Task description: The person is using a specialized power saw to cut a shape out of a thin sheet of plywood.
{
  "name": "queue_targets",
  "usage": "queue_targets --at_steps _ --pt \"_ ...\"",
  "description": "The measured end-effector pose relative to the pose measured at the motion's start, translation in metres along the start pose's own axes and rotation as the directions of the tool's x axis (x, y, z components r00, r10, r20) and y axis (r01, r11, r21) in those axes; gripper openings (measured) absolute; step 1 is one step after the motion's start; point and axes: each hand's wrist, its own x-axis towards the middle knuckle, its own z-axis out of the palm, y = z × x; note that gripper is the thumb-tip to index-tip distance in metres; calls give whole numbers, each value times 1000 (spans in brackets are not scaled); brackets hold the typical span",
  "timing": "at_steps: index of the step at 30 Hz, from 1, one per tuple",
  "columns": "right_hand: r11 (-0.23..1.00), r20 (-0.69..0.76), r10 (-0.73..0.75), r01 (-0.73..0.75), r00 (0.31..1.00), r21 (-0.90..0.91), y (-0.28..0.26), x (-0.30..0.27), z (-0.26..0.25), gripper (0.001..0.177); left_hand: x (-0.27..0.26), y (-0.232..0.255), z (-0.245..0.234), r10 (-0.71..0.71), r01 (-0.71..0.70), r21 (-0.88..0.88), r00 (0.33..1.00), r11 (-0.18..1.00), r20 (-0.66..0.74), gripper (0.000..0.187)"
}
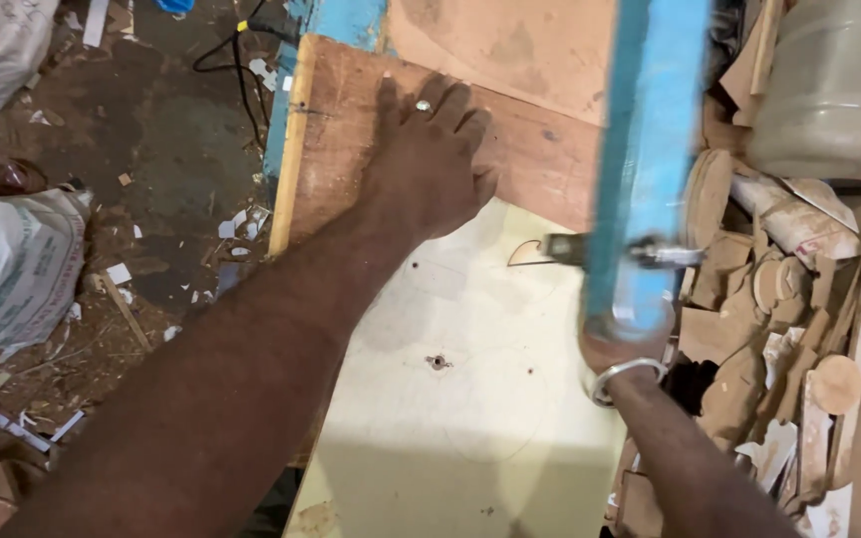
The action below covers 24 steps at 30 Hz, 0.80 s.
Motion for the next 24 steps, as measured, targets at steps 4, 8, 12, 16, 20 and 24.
queue_targets --at_steps 4,8,12,16,20,24 --pt "-573 543 -90 -489 835 658 0 -11 24 71 5 -2 3 17 -17 8 1000 1000 1 67" --pt "-832 391 -272 -419 879 363 -3 -28 75 71 2 0 -7 14 -15 15 1000 1000 20 68" --pt "-917 82 -383 -368 920 -155 -8 -41 132 73 6 0 1 24 -24 34 1000 999 1 69" --pt "-678 -241 -305 -388 921 -624 -6 -46 143 76 5 -1 0 37 -36 35 999 999 -5 70" --pt "-693 167 -398 -176 902 -699 -6 -48 142 74 5 -3 6 50 -48 42 998 998 -36 68" --pt "-488 -39 -387 -240 921 -839 -6 -52 168 89 7 -4 9 68 -66 26 994 997 -88 69"
